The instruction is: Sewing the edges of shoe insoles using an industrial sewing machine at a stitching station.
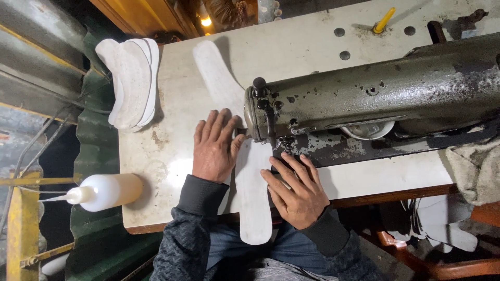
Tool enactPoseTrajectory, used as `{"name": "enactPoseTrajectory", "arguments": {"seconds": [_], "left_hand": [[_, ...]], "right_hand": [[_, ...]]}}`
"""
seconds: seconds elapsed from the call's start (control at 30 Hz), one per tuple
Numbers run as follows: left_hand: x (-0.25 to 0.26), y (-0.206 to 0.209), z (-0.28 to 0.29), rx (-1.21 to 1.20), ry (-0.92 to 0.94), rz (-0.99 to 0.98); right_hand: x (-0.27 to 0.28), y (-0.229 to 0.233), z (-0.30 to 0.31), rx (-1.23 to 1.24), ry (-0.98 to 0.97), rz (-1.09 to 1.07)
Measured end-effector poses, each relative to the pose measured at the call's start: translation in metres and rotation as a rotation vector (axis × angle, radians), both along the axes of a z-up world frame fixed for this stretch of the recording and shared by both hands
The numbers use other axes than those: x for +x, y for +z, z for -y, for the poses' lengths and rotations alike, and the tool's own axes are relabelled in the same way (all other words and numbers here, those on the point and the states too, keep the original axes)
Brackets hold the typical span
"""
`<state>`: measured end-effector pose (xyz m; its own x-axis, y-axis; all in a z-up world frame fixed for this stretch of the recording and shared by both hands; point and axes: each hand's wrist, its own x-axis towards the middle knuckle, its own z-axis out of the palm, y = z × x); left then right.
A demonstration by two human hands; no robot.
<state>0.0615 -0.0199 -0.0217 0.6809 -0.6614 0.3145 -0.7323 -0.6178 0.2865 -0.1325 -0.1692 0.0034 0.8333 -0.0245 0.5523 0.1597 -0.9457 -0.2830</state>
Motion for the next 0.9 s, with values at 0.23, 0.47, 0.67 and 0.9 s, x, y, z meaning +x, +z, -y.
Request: {"name": "enactPoseTrajectory", "arguments": {"seconds": [0.23, 0.47, 0.67, 0.9], "left_hand": [[0.022, -0.017, -0.023, -0.041, 0.17, 0.125], [0.022, -0.006, -0.036, -0.025, 0.308, 0.052], [0.022, -0.017, -0.036, 0.03, 0.358, -0.026], [0.028, -0.032, -0.037, -0.12, 0.409, -0.199]], "right_hand": [[0.0, -0.005, 0.0, 0.005, -0.029, 0.008], [0.0, -0.009, 0.001, -0.009, -0.019, 0.008], [-0.001, -0.01, 0.001, 0.008, -0.013, -0.007], [-0.003, -0.015, 0.001, -0.014, -0.016, -0.014]]}}
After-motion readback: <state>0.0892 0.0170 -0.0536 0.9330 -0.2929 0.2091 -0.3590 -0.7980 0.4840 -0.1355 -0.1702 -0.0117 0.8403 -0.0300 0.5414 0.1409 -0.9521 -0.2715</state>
